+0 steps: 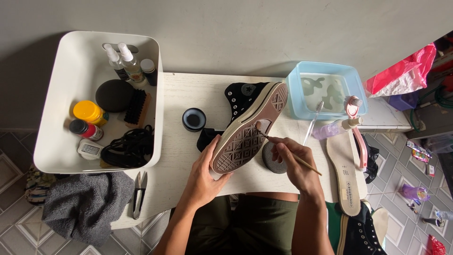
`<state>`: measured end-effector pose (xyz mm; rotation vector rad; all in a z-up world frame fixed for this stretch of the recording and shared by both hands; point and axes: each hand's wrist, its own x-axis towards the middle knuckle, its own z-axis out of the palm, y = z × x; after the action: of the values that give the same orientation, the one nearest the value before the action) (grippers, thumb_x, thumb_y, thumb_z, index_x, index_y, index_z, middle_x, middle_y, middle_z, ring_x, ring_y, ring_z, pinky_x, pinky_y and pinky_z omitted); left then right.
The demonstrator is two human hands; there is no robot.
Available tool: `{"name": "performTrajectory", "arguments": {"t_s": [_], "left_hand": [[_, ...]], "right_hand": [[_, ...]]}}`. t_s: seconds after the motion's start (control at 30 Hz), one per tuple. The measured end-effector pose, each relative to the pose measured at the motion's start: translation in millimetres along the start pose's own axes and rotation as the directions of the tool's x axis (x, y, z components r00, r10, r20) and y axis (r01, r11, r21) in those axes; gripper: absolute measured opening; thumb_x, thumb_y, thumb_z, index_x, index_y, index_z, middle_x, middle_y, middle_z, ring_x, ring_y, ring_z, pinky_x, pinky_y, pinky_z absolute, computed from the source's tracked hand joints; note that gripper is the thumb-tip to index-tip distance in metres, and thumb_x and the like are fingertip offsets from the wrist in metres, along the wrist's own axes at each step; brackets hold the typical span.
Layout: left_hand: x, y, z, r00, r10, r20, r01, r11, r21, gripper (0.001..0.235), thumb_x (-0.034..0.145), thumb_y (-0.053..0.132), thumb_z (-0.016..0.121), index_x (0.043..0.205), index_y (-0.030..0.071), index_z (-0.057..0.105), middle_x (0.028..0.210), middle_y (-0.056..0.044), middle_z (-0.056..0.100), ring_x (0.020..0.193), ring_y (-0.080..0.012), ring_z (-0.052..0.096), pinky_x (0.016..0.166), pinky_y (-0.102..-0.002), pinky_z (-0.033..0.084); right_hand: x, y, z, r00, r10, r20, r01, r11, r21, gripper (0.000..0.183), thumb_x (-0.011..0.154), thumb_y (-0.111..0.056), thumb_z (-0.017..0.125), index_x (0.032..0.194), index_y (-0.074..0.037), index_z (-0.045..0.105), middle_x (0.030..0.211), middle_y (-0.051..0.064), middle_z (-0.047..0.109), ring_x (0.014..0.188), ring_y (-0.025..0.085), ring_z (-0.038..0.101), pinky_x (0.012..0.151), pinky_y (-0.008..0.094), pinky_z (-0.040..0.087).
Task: The person scrubs the sole of a black sneaker with a small brush, then uses a paintbrush to apply a white substance to the shoe's sole. They work at a table with cleaning supplies nearby.
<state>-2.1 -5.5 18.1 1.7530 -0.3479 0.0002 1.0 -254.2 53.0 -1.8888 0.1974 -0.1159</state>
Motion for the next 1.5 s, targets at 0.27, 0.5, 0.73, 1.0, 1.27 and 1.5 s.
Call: {"name": "performTrajectory", "arguments": {"t_s": [0.27,0.5,0.73,1.0,1.27,1.5], "left_hand": [[0,5,-1,1.000,0.003,-0.010,-0.003,1.000,0.005,0.098,0.067,-0.009,0.084,0.154,-0.003,0.038,0.149,-0.031,0.051,0.138,-0.0518,0.049,0.114,-0.060,0.041],[-2,0,1,1.000,0.010,-0.018,-0.010,1.000,0.010,0.099,0.068,-0.006,0.085,0.156,0.000,0.038,0.151,-0.028,0.050,0.139,-0.0500,0.048,0.114,-0.058,0.041],[-3,-2,3,0.999,0.042,-0.032,-0.042,0.999,0.016,0.098,0.067,-0.006,0.084,0.155,-0.001,0.040,0.149,-0.030,0.051,0.138,-0.0509,0.048,0.115,-0.058,0.040],[-2,1,4,0.998,0.054,-0.038,-0.053,0.998,0.035,0.098,0.066,-0.005,0.085,0.154,-0.002,0.041,0.149,-0.031,0.051,0.138,-0.0504,0.049,0.114,-0.057,0.041],[-5,-11,4,0.997,0.071,0.004,-0.071,0.992,0.103,0.094,0.082,0.008,0.084,0.158,0.004,0.029,0.161,-0.018,0.043,0.147,-0.0321,0.047,0.118,-0.041,0.046],[-4,-12,4,0.999,0.045,0.011,-0.045,0.996,0.078,0.094,0.082,0.010,0.083,0.158,0.004,0.029,0.160,-0.018,0.044,0.145,-0.0310,0.049,0.115,-0.040,0.049]], "right_hand": [[2,11,-3,0.999,-0.028,0.022,0.026,0.998,0.061,0.029,0.104,-0.017,0.060,0.113,0.005,0.076,0.080,0.017,0.071,0.075,0.022,0.067,0.071,0.033,0.053],[3,14,-1,0.996,-0.083,0.037,0.082,0.996,0.038,0.028,0.105,-0.021,0.060,0.105,-0.001,0.080,0.072,0.012,0.067,0.072,0.018,0.061,0.070,0.031,0.050],[11,36,0,0.994,-0.105,-0.016,0.106,0.992,0.064,0.028,0.105,-0.022,0.061,0.107,-0.002,0.080,0.079,0.012,0.070,0.079,0.020,0.064,0.082,0.035,0.053],[22,84,6,0.982,-0.176,-0.074,0.186,0.971,0.152,0.031,0.107,-0.024,0.056,0.111,-0.004,0.080,0.078,0.012,0.068,0.085,0.018,0.065,0.089,0.033,0.050],[14,58,12,0.957,-0.198,-0.210,0.247,0.939,0.239,0.029,0.105,-0.020,0.057,0.107,0.003,0.075,0.079,0.008,0.063,0.077,0.016,0.056,0.076,0.026,0.044],[6,56,11,0.956,-0.219,-0.196,0.232,0.972,0.048,0.031,0.104,-0.024,0.054,0.107,-0.001,0.076,0.086,0.007,0.070,0.081,0.015,0.064,0.074,0.026,0.051]]}}
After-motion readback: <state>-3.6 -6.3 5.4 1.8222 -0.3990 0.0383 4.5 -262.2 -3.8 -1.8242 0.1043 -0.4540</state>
